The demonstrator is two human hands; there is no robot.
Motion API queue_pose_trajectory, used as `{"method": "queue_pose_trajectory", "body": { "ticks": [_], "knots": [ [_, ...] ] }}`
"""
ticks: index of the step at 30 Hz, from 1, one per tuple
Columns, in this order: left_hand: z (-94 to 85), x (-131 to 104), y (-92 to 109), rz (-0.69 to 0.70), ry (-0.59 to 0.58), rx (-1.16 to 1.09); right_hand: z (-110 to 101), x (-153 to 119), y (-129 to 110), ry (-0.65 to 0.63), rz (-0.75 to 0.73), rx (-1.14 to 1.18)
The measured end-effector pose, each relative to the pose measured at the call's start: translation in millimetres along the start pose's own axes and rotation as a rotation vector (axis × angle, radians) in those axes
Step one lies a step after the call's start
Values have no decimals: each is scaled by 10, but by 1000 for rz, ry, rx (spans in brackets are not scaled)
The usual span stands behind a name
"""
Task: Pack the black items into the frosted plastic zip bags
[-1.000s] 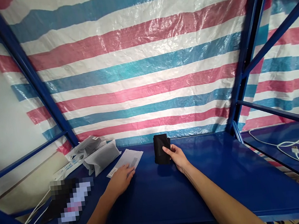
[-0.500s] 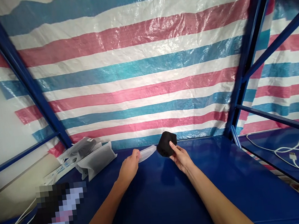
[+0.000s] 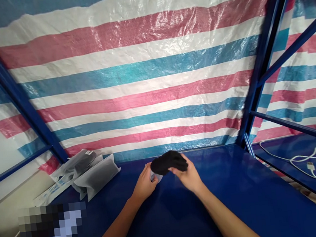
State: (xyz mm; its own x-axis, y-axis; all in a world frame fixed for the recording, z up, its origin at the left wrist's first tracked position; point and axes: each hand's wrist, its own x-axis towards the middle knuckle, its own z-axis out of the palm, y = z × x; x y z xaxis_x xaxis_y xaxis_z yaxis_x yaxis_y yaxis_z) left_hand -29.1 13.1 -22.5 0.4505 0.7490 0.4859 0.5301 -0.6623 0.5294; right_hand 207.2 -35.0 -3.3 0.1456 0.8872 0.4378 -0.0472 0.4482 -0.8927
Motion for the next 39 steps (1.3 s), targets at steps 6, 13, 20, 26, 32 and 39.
{"method": "queue_pose_trajectory", "body": {
  "ticks": [6, 13, 20, 26, 32, 39],
  "knots": [
    [-92, -34, 47, -29, 14, -128, -9, -69, 38, -290, -523, -640],
    [-23, -123, 75, 84, 11, -50, 5, -45, 54, -242, -551, -1050],
    [123, -146, 134, 160, 32, -22, 268, -18, 163, -163, -597, -1261],
    [151, -65, 207, 137, 98, -82, 241, -91, 99, -238, -641, -1079],
    [198, -125, 301, 225, 58, -106, 279, -146, 147, -248, -685, -1024],
    [111, -176, 331, 261, 32, -86, 327, -57, 289, -207, -617, -1031]
  ]
}}
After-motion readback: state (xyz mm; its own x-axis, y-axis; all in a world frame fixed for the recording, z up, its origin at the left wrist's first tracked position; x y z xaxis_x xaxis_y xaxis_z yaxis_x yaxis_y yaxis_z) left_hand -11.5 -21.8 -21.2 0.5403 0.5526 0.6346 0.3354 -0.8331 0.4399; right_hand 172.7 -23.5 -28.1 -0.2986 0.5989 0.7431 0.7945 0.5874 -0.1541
